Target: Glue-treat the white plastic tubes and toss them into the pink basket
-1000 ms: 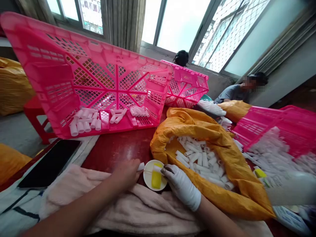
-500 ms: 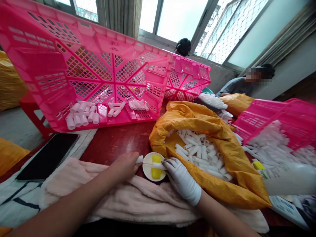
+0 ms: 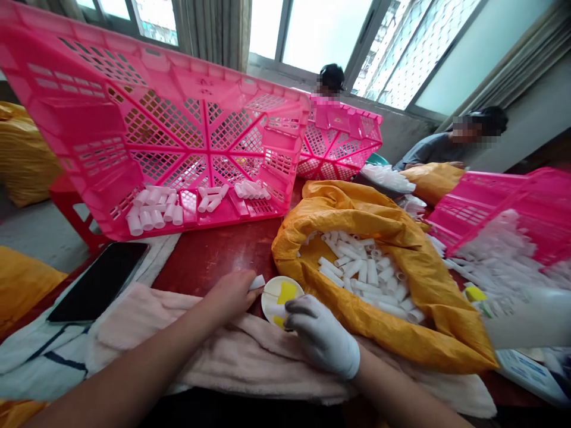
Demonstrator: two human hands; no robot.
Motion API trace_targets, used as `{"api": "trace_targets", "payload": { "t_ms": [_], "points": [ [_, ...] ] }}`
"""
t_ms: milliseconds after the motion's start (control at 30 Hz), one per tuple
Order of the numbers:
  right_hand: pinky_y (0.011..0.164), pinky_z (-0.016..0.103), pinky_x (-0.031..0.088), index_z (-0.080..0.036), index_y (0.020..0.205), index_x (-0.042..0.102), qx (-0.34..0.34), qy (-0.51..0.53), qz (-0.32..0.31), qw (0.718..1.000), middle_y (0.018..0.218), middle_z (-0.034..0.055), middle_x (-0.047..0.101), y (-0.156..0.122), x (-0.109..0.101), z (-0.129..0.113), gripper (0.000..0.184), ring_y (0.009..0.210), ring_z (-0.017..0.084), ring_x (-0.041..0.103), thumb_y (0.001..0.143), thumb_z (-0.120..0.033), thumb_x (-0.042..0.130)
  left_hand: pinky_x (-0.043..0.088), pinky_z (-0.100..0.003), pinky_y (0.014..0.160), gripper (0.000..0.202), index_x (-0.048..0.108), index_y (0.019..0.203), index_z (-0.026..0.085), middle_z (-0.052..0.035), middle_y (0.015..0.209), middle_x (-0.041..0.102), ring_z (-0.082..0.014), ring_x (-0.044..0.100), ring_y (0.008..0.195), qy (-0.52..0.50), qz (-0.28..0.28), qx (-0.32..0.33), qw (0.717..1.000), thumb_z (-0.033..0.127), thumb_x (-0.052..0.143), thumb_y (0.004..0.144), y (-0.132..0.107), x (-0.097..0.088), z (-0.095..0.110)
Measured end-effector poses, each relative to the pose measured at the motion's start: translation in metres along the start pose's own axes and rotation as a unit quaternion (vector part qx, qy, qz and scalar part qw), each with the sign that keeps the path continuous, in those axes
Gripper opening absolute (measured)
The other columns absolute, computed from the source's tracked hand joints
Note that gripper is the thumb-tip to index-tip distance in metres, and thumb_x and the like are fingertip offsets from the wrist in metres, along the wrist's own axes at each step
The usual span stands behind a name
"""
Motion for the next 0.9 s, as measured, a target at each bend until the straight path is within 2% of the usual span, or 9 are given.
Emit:
{"api": "trace_targets", "payload": {
  "t_ms": [100,167,233,300,433,500,633,800,900],
  "points": [
    [0.089,0.036,0.041,-0.025,0.102,0.046,0.127,0.150,0.220,0.955,0.105,0.0044,0.050,0.002,-0.005,0.017,0.025,0.100,0.016,0.049,0.081,-0.010,0.046,0.037,-0.031,0.074,0.020,0.054,0.089,0.021,-0.0046,0.093,0.057,-0.0190,0.051,0.088,0.026,0.067,0.054,0.996,0.036,0.045,0.081,-0.004,-0.010,0.005],
    [0.090,0.037,0.041,-0.026,0.102,0.046,0.183,0.226,0.289,0.912,0.104,0.0032,0.051,0.005,-0.004,0.025,0.023,0.100,0.016,0.050,0.081,-0.016,0.049,0.037,-0.030,0.074,0.018,0.053,0.093,0.022,-0.0029,0.090,0.057,-0.0178,0.051,0.085,0.014,0.070,0.082,0.994,0.033,0.045,0.081,-0.007,-0.013,0.009],
    [0.088,0.035,0.042,-0.026,0.100,0.049,0.204,0.259,0.285,0.900,0.102,0.0025,0.053,0.012,-0.001,0.026,0.020,0.097,0.016,0.052,0.081,-0.020,0.051,0.038,-0.028,0.072,0.018,0.053,0.093,0.021,-0.0020,0.086,0.059,-0.0161,0.053,0.082,-0.011,0.066,0.109,0.992,0.033,0.044,0.082,-0.009,-0.012,0.015],
    [0.083,0.031,0.044,-0.024,0.099,0.050,0.214,0.244,0.239,0.915,0.096,0.0021,0.055,0.021,0.000,0.022,0.019,0.090,0.015,0.054,0.080,-0.024,0.052,0.039,-0.027,0.070,0.020,0.052,0.090,0.019,-0.0023,0.083,0.060,-0.0158,0.054,0.079,-0.012,0.071,0.130,0.989,0.036,0.042,0.083,-0.011,-0.010,0.021],
    [0.055,0.021,0.041,-0.018,0.074,0.052,0.282,0.129,0.139,0.940,0.063,-0.0020,0.051,0.034,0.001,0.016,0.021,0.057,0.010,0.048,0.085,-0.033,0.044,0.039,-0.029,0.063,0.028,0.053,0.080,0.016,-0.0046,0.071,0.061,-0.0178,0.056,0.067,0.067,0.071,0.128,0.987,0.040,0.038,0.084,-0.015,-0.005,0.035],
    [0.047,0.020,0.036,-0.018,0.060,0.046,0.295,0.091,0.140,0.941,0.053,-0.0037,0.044,0.038,0.000,0.014,0.031,0.049,0.009,0.042,0.086,-0.035,0.040,0.038,-0.027,0.058,0.031,0.054,0.079,0.016,-0.0052,0.067,0.061,-0.0170,0.056,0.061,0.069,0.038,0.114,0.990,0.042,0.038,0.083,-0.017,-0.005,0.039],
    [0.049,0.020,0.040,-0.018,0.065,0.048,0.214,0.107,0.152,0.959,0.058,-0.0012,0.051,0.039,-0.003,0.000,0.030,0.051,0.009,0.048,0.088,-0.032,0.035,0.036,-0.022,0.054,0.032,0.056,0.082,0.018,-0.0023,0.074,0.062,-0.0138,0.056,0.063,-0.069,-0.076,0.109,0.989,0.046,0.040,0.080,-0.025,-0.015,0.053],
    [0.054,0.026,0.050,-0.024,0.079,0.059,0.225,-0.033,0.124,0.966,0.067,0.0032,0.060,-0.014,-0.026,-0.007,0.025,0.061,0.017,0.058,0.083,-0.042,0.042,0.039,-0.019,0.056,0.032,0.058,0.093,0.023,0.0012,0.081,0.063,-0.0126,0.056,0.068,-0.176,-0.234,0.158,0.943,0.047,0.049,0.074,-0.028,-0.032,0.060],
    [0.047,0.032,0.050,-0.038,0.090,0.059,0.306,-0.174,0.172,0.920,0.072,0.0052,0.061,-0.060,-0.050,0.016,0.024,0.070,0.024,0.061,0.078,-0.052,0.045,0.040,-0.022,0.068,0.025,0.059,0.096,0.025,-0.0007,0.089,0.064,-0.0144,0.056,0.078,-0.075,-0.153,0.117,0.978,0.034,0.046,0.077,0.002,-0.056,0.017]
  ]
}}
Point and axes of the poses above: each hand's wrist, its own y-axis towards the middle knuckle, its own x-axis out of the palm, z = x × y, the point moved 4 cm from there along y, towards the middle knuckle
